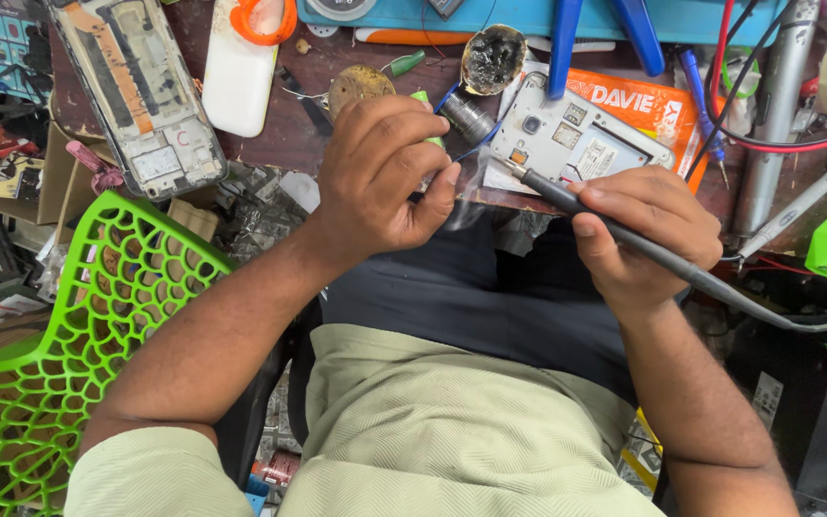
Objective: The person strips the insulation from thin wires using pliers, then uses a soldering iron to tin the wire ends. The person repeatedly applies solder to the exposed wire tips and places the soldered wires on the workbench.
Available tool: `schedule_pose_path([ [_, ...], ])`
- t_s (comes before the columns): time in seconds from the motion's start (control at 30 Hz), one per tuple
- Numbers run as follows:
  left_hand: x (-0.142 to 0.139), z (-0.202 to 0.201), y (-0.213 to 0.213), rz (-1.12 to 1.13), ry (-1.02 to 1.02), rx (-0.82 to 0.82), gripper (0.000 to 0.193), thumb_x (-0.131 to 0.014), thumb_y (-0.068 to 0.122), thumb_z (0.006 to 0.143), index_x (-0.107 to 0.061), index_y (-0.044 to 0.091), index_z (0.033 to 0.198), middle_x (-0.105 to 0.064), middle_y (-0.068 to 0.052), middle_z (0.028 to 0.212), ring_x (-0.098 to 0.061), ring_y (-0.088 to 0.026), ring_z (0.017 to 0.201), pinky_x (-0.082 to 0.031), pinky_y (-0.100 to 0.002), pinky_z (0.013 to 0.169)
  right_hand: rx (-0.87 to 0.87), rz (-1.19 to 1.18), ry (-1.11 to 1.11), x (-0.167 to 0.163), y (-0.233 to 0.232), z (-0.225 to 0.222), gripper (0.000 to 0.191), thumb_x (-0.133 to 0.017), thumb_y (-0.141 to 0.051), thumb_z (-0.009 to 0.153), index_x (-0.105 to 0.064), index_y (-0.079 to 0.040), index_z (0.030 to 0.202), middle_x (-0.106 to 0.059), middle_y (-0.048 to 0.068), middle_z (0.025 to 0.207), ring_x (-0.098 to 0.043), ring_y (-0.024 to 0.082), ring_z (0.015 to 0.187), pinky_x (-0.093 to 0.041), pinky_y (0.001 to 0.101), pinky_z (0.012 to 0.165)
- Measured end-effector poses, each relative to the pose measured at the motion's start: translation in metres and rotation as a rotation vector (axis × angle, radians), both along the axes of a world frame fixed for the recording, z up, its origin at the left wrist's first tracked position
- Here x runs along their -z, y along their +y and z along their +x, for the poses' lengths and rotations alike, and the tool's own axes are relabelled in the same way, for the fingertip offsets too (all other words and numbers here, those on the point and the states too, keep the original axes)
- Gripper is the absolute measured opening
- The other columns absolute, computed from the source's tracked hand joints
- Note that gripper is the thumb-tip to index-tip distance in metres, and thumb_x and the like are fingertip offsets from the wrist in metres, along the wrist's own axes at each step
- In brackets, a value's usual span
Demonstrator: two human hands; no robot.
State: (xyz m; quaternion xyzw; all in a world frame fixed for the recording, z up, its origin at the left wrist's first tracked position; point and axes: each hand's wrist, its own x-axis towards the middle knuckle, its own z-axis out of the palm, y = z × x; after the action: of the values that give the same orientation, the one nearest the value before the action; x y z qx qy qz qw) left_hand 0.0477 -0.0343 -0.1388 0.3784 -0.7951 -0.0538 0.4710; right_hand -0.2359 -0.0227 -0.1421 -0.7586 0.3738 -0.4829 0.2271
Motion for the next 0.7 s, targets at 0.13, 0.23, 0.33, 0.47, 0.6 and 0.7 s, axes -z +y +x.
schedule_pose_path([
  [0.13,-0.001,0.000,0.000,0.002,-0.007,-0.001,0.015,-0.075,0.010,0.096,-0.061,0.005,0.097,-0.065,-0.010,0.112,-0.065,-0.030,0.109,-0.052,-0.045,0.093,0.003,0.002,-0.001,-0.001,-0.001,0.001,0.022,-0.082,-0.018,0.102,-0.075,0.003,0.106,-0.075,0.015,0.095,-0.075,0.025,0.085,-0.056,0.0302,0.078],
  [0.23,-0.002,0.000,0.000,0.002,-0.010,0.003,0.015,-0.075,0.010,0.097,-0.062,0.005,0.098,-0.065,-0.011,0.113,-0.065,-0.030,0.110,-0.052,-0.045,0.094,-0.006,-0.002,-0.014,-0.003,-0.002,0.002,0.022,-0.082,-0.017,0.101,-0.074,0.003,0.105,-0.075,0.016,0.099,-0.075,0.026,0.085,-0.056,0.0304,0.078],
  [0.33,-0.001,0.000,0.001,0.005,-0.018,0.001,0.014,-0.075,0.010,0.096,-0.062,0.005,0.098,-0.065,-0.010,0.113,-0.065,-0.030,0.110,-0.052,-0.045,0.094,0.008,0.013,-0.028,-0.006,-0.001,0.004,0.020,-0.080,-0.015,0.100,-0.073,0.003,0.104,-0.074,0.017,0.097,-0.074,0.026,0.085,-0.056,0.0313,0.079],
  [0.47,0.005,0.000,0.005,-0.001,-0.009,-0.001,0.016,-0.075,0.009,0.093,-0.060,0.005,0.097,-0.065,-0.011,0.113,-0.065,-0.032,0.108,-0.052,-0.046,0.094,0.062,0.069,-0.080,-0.007,0.004,0.006,0.019,-0.077,-0.014,0.098,-0.071,0.004,0.102,-0.073,0.017,0.096,-0.073,0.027,0.086,-0.056,0.0325,0.080],
  [0.6,0.007,0.000,0.005,-0.003,-0.018,-0.012,0.019,-0.077,0.008,0.092,-0.059,0.006,0.099,-0.065,-0.012,0.113,-0.065,-0.033,0.108,-0.050,-0.047,0.095,0.090,0.075,-0.115,-0.009,0.007,0.003,0.018,-0.079,-0.012,0.103,-0.072,0.004,0.107,-0.073,0.016,0.097,-0.073,0.026,0.088,-0.057,0.0319,0.082],
  [0.7,0.003,-0.002,0.003,-0.009,-0.010,-0.008,0.020,-0.077,0.006,0.090,-0.058,0.005,0.098,-0.066,-0.013,0.112,-0.064,-0.034,0.105,-0.050,-0.049,0.095,0.144,-0.026,-0.108,-0.016,0.007,-0.012,0.016,-0.078,-0.010,0.103,-0.071,0.003,0.108,-0.070,0.013,0.092,-0.071,0.026,0.085,-0.057,0.0326,0.081],
])
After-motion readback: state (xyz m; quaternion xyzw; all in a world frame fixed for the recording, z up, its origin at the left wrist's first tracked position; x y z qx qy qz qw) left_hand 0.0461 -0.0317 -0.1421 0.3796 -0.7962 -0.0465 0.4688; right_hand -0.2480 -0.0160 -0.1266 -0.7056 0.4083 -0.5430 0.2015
